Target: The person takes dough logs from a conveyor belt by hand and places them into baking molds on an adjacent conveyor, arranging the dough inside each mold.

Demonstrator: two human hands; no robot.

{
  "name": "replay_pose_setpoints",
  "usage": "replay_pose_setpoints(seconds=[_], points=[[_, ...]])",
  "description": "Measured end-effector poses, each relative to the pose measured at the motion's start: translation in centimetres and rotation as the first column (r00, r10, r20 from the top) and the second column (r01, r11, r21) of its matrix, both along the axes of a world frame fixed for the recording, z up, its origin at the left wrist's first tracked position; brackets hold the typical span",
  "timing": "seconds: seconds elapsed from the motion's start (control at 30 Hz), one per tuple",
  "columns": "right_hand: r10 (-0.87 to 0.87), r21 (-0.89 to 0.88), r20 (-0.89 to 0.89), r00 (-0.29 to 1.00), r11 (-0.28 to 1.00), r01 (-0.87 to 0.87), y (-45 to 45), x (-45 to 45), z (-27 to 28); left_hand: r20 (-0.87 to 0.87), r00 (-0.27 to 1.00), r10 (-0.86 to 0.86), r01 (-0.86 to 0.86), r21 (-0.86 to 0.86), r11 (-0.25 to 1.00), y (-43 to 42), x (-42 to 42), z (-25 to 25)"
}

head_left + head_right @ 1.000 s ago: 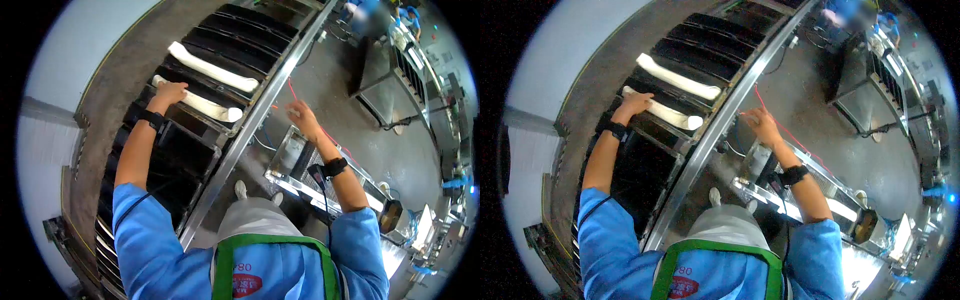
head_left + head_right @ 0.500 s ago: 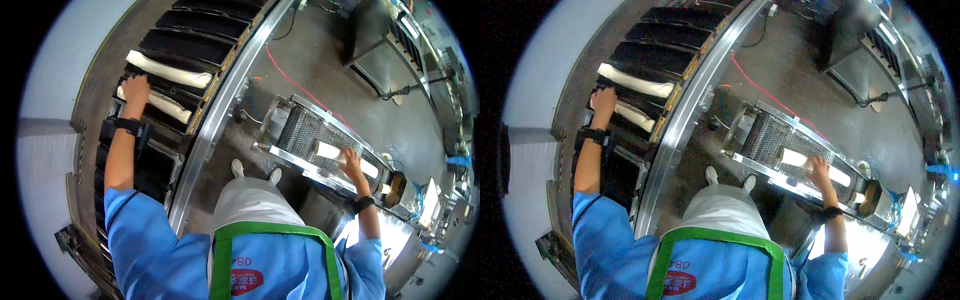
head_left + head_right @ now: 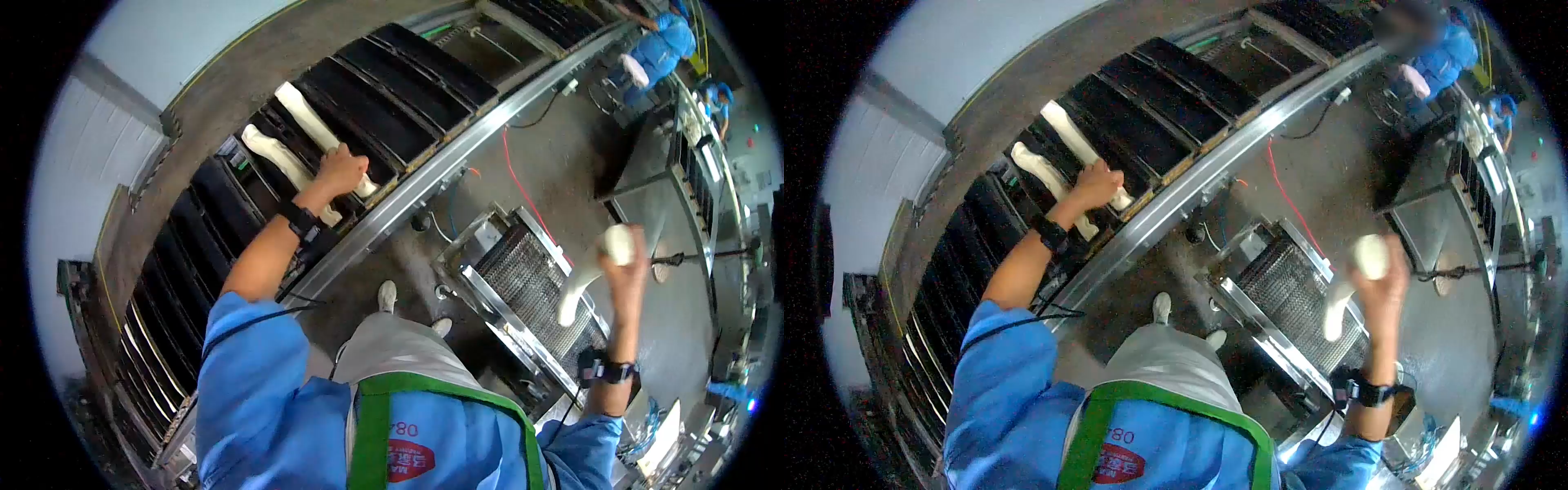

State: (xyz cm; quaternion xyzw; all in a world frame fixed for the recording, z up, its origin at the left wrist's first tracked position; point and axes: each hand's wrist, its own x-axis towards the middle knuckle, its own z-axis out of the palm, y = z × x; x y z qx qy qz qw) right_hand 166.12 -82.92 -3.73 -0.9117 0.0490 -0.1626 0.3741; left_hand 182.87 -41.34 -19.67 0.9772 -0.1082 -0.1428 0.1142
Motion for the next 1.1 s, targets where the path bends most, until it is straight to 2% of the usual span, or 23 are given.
replay_pose_setpoints(seconds=[0.03,0.1,0.17,0.23,0.27,0.3,0.33,0.37,0.4,0.43,0.47,0.5,0.53,0.57,0.63,0.7,0.73,0.77,0.83,0.9,0.97,1.03,1.1], points=[[-0.022,0.121,0.179,0.984,0.993,0.000,2.2,0.2,3.5,0.014,1.000,0.028,-0.028,-0.028,0.999,0.1,-1.0,0.2],[-0.009,0.215,0.270,0.963,0.975,-0.051,4.9,1.4,7.7,0.095,0.991,0.094,-0.096,0.017,0.995,-0.1,-3.3,0.7],[-0.012,0.423,0.451,0.893,0.883,-0.202,8.2,3.3,9.0,0.256,0.962,0.099,-0.110,0.031,0.993,-0.4,-4.3,-1.1],[-0.083,0.452,0.481,0.873,0.876,-0.166,11.4,5.3,8.7,0.349,0.935,0.055,-0.025,-0.090,0.996,-1.1,-6.8,-1.5],[0.024,0.396,0.529,0.849,0.877,-0.271,12.5,7.0,7.8,0.296,0.955,0.002,0.018,-0.064,0.998,-1.5,-7.4,-1.5],[0.063,0.337,0.492,0.868,0.906,-0.257,14.7,8.1,7.1,0.498,0.861,0.102,0.037,-0.260,0.965,-1.7,-8.5,-3.0],[0.097,0.398,0.436,0.895,0.871,-0.288,17.5,8.8,6.4,0.503,0.854,0.135,-0.001,-0.258,0.966,-1.8,-9.0,-3.3],[0.143,0.356,0.441,0.886,0.878,-0.319,19.1,10.5,4.3,0.508,0.846,0.164,-0.034,-0.255,0.966,-2.0,-9.2,-3.5],[0.187,0.378,0.403,0.896,0.858,-0.349,20.7,11.9,1.5,0.506,0.846,0.168,-0.040,-0.254,0.966,-1.8,-9.6,-3.2],[0.279,0.258,0.304,0.911,0.896,-0.361,21.9,13.5,-1.8,0.424,0.883,0.203,-0.108,-0.238,0.965,-1.7,-10.2,-2.4],[0.472,0.247,0.077,0.878,0.845,-0.475,22.6,14.2,-4.1,0.334,0.914,0.231,-0.167,-0.209,0.963,-1.5,-10.8,-2.1],[0.653,0.210,0.076,0.754,0.729,-0.652,22.0,15.5,-9.7,0.326,0.920,0.218,-0.156,-0.205,0.966,-1.2,-11.1,-2.2],[0.605,0.111,-0.176,0.777,0.796,-0.595,21.3,14.0,-9.7,0.376,0.897,0.232,-0.152,-0.230,0.961,-0.6,-11.4,-2.5],[0.572,-0.135,0.032,0.819,0.815,-0.564,19.3,13.6,-11.9,0.423,0.873,0.244,-0.142,-0.257,0.956,-0.1,-11.6,-2.9],[0.457,-0.310,0.030,0.889,0.850,-0.427,13.6,11.8,-13.9,0.420,0.874,0.246,-0.168,-0.215,0.962,0.5,-11.6,-3.6],[0.377,-0.275,-0.092,0.922,0.880,-0.387,5.6,8.7,-16.3,0.434,0.868,0.240,-0.164,-0.207,0.965,0.8,-11.4,-4.0],[0.245,-0.349,-0.207,0.947,0.886,-0.305,1.3,6.4,-18.2,0.464,0.856,0.228,-0.140,-0.216,0.966,0.9,-11.2,-4.5],[0.087,-0.457,-0.359,0.929,0.852,-0.257,-3.4,3.5,-20.3,0.497,0.840,0.216,-0.116,-0.226,0.967,0.8,-11.0,-5.0],[-0.118,-0.663,-0.438,0.891,0.711,-0.232,-10.4,-4.0,-22.9,0.480,0.851,0.210,-0.105,-0.235,0.966,0.1,-10.2,-5.9],[-0.302,-0.627,-0.640,0.707,0.737,-0.252,-14.8,-11.6,-24.3,0.434,0.870,0.234,-0.150,-0.220,0.964,-0.1,-9.0,-6.9],[-0.423,-0.573,-0.563,0.710,0.819,0.034,-15.4,-17.1,-25.8,0.452,0.862,0.231,-0.138,-0.228,0.964,-0.4,-7.6,-8.5],[-0.255,-0.484,-0.654,0.712,0.865,-0.135,-12.9,-18.1,-23.3,0.465,0.856,0.225,-0.132,-0.225,0.965,-1.3,-6.4,-9.0],[-0.159,-0.683,-0.514,0.843,0.671,-0.290,-8.0,-17.8,-20.7,0.424,0.878,0.223,-0.120,-0.256,0.959,-1.8,-4.8,-9.7]])
